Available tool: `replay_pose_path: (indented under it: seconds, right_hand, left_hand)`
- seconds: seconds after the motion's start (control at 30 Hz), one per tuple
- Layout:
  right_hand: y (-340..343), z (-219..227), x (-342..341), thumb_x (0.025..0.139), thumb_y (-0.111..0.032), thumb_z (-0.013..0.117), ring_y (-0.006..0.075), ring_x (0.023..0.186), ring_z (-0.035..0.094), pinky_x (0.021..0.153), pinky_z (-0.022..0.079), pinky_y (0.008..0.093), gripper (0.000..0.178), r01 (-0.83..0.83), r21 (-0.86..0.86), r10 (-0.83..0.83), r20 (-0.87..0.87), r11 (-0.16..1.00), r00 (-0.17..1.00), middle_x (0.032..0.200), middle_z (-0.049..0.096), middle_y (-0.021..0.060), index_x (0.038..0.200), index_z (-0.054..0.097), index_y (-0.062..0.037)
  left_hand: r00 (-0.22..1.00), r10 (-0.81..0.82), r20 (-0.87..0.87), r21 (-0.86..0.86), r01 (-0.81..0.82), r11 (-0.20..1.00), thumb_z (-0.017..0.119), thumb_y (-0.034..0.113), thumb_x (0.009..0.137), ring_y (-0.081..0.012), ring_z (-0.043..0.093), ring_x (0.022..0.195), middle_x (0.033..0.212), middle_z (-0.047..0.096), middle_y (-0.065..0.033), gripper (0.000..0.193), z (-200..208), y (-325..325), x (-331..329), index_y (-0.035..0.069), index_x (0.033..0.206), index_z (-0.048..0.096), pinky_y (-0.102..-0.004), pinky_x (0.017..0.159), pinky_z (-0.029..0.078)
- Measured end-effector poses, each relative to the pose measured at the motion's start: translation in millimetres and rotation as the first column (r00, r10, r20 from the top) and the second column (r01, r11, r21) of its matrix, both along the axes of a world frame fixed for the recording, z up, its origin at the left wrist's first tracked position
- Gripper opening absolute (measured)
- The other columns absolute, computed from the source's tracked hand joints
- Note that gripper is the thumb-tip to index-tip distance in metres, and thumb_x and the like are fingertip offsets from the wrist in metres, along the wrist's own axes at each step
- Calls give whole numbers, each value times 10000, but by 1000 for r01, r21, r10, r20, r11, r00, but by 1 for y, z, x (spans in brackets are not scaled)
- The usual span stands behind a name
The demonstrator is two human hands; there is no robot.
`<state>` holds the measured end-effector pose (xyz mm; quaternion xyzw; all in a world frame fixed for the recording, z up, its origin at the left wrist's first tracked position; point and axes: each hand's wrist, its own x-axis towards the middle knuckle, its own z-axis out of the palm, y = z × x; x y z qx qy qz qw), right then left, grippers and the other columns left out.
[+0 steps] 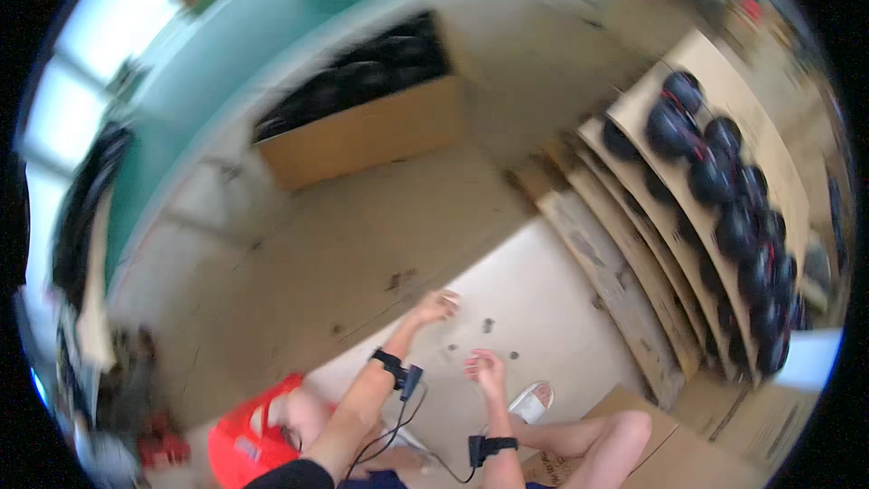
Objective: Assembling and gluing circular plastic components at an assembly line, then packing them into boxes.
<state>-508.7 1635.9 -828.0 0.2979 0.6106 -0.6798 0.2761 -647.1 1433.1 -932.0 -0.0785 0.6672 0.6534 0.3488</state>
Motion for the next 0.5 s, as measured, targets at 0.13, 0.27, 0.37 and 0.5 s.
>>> replay_pose_path:
  seconds: [0.13,0.27,0.37,0.5]
  right_hand:
    - [18,113,-25,1058,-262,462,200,723,702,645,571,311,296,-158,62,164,-97,985,982,920,726,134,1098,643,-32]
    - [-15,251,-52,1055,-341,473,208,670,698,579,573,321,435,-279,109,295,-175,954,939,840,733,164,823,637,-11]
    - [-28,360,-44,1043,-358,505,210,671,703,579,577,329,470,-407,165,434,-196,898,879,825,734,172,735,610,-20]
    - [-78,477,-49,1009,-329,572,193,686,707,601,580,327,350,-627,205,659,-184,751,729,849,735,121,916,680,-10]
  left_hand:
    - [952,-169,-256,-114,144,983,614,120,862,-194,692,853,965,730,-124,378,192,-32,88,50,1232,648,-360,781,552]
    - [922,-116,-368,-278,10,961,631,145,865,-236,688,928,1026,730,-142,376,371,-145,187,88,1235,668,-382,829,547]
    - [954,134,-268,-295,-214,931,626,121,857,-210,694,950,1063,733,-160,371,473,-204,261,72,1221,681,-363,859,552]
    - [843,444,-304,-436,-537,722,596,68,906,-165,716,831,972,741,-117,309,559,-260,354,8,1202,659,-289,761,573]
